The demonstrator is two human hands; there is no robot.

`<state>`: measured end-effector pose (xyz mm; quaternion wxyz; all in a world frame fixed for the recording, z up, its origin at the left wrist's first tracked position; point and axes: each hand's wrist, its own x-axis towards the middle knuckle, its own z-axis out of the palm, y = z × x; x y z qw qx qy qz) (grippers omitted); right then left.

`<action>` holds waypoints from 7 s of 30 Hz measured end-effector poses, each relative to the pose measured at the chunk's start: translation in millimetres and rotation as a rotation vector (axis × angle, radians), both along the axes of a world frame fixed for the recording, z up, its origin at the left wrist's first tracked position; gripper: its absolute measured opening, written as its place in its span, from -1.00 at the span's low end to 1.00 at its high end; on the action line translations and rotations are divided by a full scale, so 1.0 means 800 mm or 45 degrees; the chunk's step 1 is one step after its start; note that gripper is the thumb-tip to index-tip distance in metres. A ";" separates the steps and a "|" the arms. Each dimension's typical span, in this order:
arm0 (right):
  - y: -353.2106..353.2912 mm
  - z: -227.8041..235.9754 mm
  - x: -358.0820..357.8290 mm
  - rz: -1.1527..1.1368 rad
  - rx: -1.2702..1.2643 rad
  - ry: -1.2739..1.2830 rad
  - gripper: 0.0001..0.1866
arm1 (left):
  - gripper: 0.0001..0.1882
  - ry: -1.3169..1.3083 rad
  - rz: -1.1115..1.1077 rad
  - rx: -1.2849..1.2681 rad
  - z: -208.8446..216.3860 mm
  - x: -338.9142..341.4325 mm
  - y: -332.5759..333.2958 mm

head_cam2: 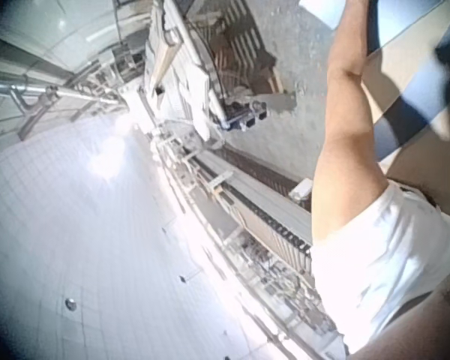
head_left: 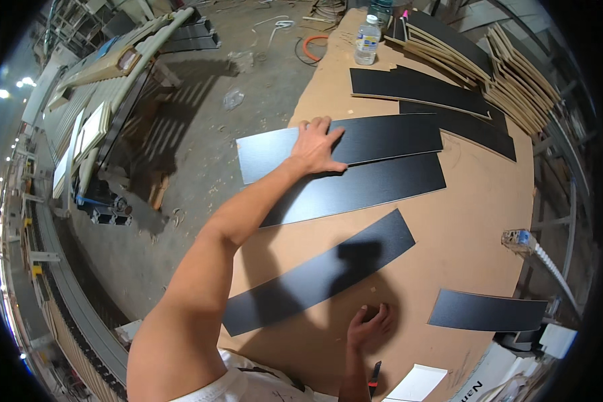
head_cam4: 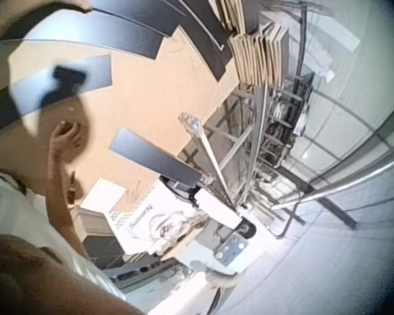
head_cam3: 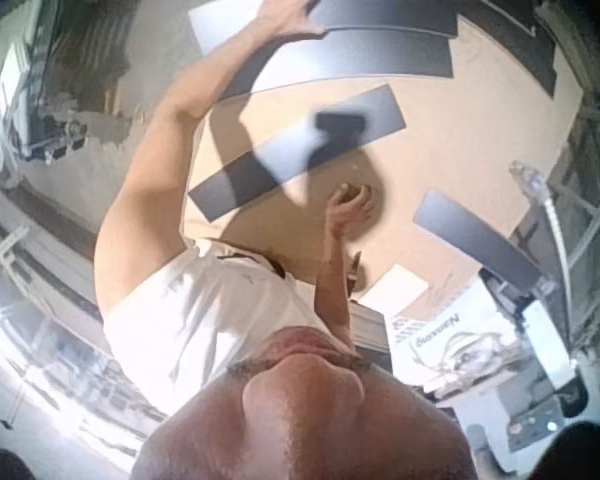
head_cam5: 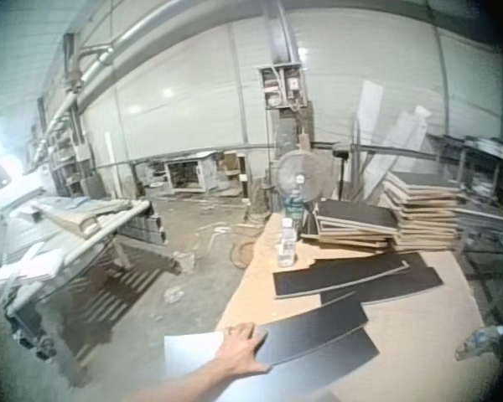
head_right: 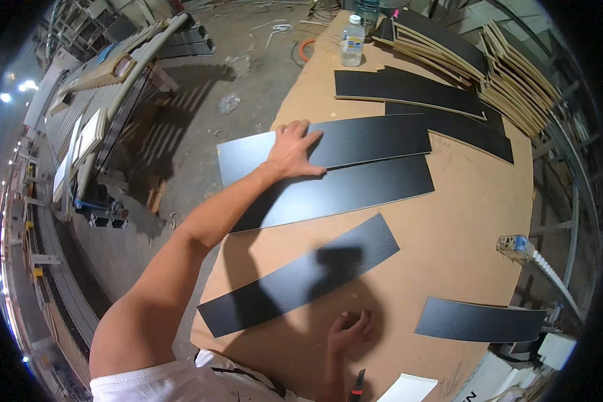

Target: Trim and organize wood panels using a utility knife in a furniture manufacturing facility.

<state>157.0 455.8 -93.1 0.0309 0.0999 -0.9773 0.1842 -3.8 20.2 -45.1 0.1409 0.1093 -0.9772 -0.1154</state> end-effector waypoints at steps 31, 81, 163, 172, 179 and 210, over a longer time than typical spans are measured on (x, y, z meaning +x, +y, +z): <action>-0.002 -0.014 -0.003 0.166 0.060 0.237 -0.49 | 0.05 -0.247 0.084 0.232 -0.018 0.078 0.116; 0.094 0.074 -0.042 -0.911 -1.691 -0.763 -0.79 | -0.14 -0.698 0.162 3.245 0.037 0.322 0.153; -0.017 0.070 0.108 -1.099 -1.293 -0.694 -0.64 | -0.17 -0.150 0.054 0.810 -0.011 0.314 0.241; 0.000 0.000 0.068 -0.369 -0.783 -0.204 -0.88 | 0.35 -0.721 0.255 0.145 0.024 0.302 0.279; 0.267 0.001 -0.283 -1.411 -1.377 -0.049 -0.27 | 0.20 -0.542 0.104 0.245 0.010 0.315 0.284; 0.384 0.050 -0.249 -1.378 -0.631 0.530 -0.39 | 0.14 -0.438 0.168 0.325 0.035 0.265 0.290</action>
